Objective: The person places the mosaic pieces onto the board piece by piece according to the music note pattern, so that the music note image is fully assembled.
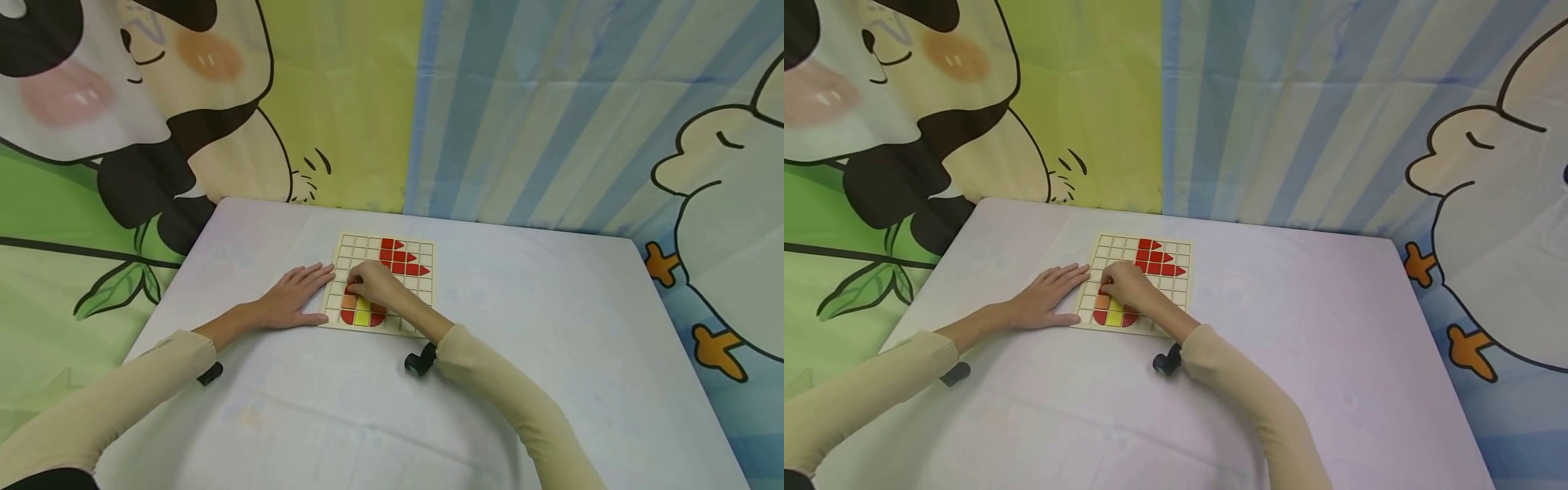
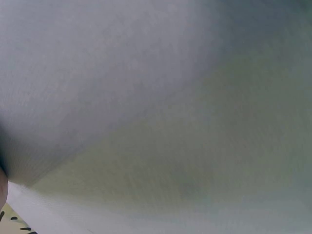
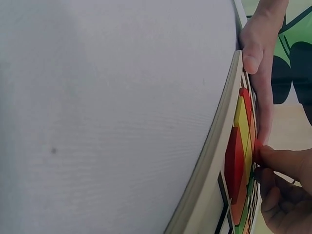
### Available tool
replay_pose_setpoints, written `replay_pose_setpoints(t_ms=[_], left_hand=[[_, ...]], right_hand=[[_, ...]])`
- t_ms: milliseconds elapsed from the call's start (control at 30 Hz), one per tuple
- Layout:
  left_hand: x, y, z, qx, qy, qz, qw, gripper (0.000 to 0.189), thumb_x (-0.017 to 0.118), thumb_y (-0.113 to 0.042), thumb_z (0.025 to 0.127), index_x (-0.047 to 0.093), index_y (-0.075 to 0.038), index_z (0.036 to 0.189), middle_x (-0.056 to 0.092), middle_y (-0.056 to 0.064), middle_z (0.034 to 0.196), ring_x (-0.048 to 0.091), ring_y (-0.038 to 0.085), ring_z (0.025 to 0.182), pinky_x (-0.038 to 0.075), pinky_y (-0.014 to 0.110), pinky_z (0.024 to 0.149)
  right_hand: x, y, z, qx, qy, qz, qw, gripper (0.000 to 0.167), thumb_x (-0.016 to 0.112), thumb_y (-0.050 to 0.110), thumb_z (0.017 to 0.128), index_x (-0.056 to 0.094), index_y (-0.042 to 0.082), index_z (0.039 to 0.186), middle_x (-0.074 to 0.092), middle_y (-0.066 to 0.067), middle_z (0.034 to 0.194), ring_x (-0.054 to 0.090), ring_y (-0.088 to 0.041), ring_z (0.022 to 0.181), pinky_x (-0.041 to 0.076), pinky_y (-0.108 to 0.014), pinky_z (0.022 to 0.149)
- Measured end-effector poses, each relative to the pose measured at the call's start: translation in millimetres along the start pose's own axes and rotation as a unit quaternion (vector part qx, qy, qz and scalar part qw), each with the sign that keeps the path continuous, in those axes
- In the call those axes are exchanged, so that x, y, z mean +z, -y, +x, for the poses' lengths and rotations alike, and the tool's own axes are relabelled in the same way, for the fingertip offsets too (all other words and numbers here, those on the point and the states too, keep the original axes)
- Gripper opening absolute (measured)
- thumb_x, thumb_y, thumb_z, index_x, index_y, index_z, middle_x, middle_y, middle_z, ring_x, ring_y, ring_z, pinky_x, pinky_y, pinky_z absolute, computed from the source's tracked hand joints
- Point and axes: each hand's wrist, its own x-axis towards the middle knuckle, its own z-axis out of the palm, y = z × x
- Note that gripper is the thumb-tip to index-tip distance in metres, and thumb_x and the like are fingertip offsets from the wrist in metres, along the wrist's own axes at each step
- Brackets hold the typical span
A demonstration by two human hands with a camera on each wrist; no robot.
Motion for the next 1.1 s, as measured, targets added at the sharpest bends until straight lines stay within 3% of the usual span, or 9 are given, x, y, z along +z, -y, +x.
replay_pose_setpoints(t_ms=[433,833,1100], left_hand=[[0.0,0.7,1.2,0.009,-0.013,-0.001,0.9999,0.093,0.054,-0.067,0.086,0.016,-0.021,0.157,0.013,0.001,0.165,0.011,0.028,0.152,0.011,0.055,0.118],[6.1,1.6,-0.9,0.01,-0.021,-0.004,0.9997,0.092,0.054,-0.068,0.086,0.016,-0.023,0.157,0.014,0.0,0.165,0.012,0.029,0.152,0.011,0.056,0.118],[3.1,0.7,-2.0,0.009,-0.019,-0.008,0.9998,0.093,0.055,-0.067,0.086,0.017,-0.021,0.157,0.014,0.001,0.165,0.012,0.029,0.152,0.012,0.055,0.118]], right_hand=[[1,2,-0.5,-0.015,-0.004,-0.076,0.997,0.015,0.066,0.022,0.093,0.076,0.012,0.088,0.062,-0.002,0.088,0.052,-0.011,0.074,0.043,-0.019,0.065],[10,14,-1.7,-0.036,-0.002,-0.212,0.9766,0.016,0.061,0.017,0.096,0.075,0.009,0.095,0.061,-0.003,0.096,0.057,-0.015,0.086,0.051,-0.021,0.072],[8,11,-2.2,-0.028,-0.006,-0.17,0.985,0.015,0.063,0.02,0.094,0.073,0.009,0.094,0.062,-0.002,0.093,0.058,-0.014,0.082,0.049,-0.021,0.072]])
